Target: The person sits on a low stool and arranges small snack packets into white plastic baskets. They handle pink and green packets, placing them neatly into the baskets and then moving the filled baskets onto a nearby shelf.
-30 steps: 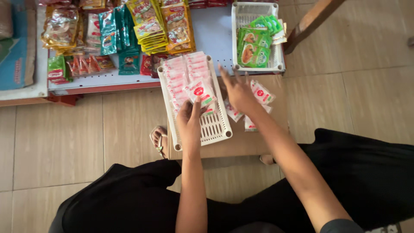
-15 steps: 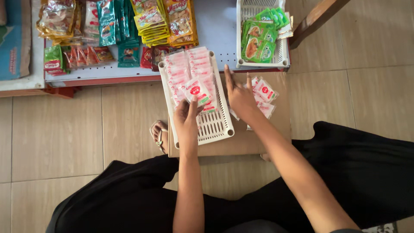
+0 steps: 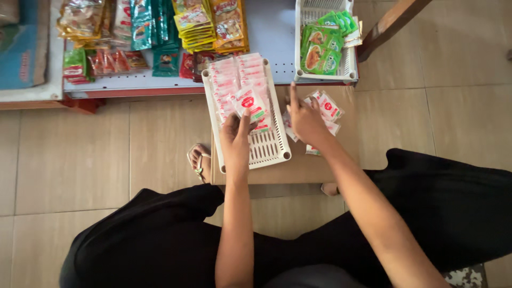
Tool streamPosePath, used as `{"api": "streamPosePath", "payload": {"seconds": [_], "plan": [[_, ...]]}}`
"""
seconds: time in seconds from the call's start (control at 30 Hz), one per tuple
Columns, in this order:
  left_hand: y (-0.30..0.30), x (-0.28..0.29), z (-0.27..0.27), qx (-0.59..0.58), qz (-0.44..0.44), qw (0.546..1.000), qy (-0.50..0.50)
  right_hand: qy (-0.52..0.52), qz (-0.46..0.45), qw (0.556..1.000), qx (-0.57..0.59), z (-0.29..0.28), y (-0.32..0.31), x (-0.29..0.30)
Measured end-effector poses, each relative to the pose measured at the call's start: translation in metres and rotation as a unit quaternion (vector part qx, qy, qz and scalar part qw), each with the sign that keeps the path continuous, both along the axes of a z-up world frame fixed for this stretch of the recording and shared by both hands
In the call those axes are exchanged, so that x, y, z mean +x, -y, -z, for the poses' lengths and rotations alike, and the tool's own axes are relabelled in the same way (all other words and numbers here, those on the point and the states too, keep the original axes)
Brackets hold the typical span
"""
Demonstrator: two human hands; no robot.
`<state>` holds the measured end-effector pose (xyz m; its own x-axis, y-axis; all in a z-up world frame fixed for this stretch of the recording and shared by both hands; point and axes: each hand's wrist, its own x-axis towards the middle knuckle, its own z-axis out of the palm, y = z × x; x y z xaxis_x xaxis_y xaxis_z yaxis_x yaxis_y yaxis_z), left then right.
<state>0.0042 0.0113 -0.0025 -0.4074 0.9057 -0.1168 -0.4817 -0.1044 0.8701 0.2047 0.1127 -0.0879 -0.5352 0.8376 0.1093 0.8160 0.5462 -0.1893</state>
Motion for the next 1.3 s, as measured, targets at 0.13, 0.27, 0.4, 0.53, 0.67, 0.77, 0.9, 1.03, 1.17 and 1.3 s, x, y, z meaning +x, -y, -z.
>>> {"api": "streamPosePath", "payload": {"seconds": [0.13, 0.27, 0.4, 0.53, 0.67, 0.77, 0.9, 1.03, 1.17, 1.3], "plan": [[0.002, -0.003, -0.005, -0.011, -0.014, 1.0, 0.001, -0.002, 0.019, 0.996, -0.09, -0.017, 0.0, 0.014], [0.008, -0.008, -0.007, 0.01, -0.019, 1.0, 0.004, -0.1, 0.024, 0.983, -0.15, -0.04, 0.001, 0.022], [0.008, -0.009, -0.011, 0.007, -0.013, 1.0, -0.01, -0.387, 0.029, 0.886, -0.253, -0.065, 0.003, 0.025], [0.006, -0.005, -0.016, -0.017, -0.007, 1.0, 0.006, -0.597, 0.047, 0.674, -0.432, -0.094, 0.004, 0.028], [0.004, -0.001, -0.014, -0.001, 0.005, 1.0, 0.013, -0.657, 0.017, 0.579, -0.483, -0.117, 0.008, 0.027], [0.002, 0.0, -0.013, -0.009, 0.006, 1.0, 0.015, -0.666, 0.022, 0.56, -0.492, -0.13, 0.01, 0.025], [0.002, 0.001, -0.01, -0.02, 0.004, 1.0, 0.012, -0.674, 0.02, 0.543, -0.5, -0.135, 0.008, 0.025], [0.0, 0.001, -0.002, -0.008, 0.003, 1.0, 0.003, -0.677, 0.018, 0.558, -0.479, -0.12, 0.002, 0.03], [0.0, 0.001, 0.001, 0.005, 0.007, 1.0, -0.015, -0.451, 0.124, 0.85, -0.24, -0.079, -0.013, 0.018], [-0.002, 0.003, -0.002, -0.024, 0.009, 1.0, -0.012, -0.225, 0.017, 0.973, -0.045, -0.036, -0.031, -0.011]]}}
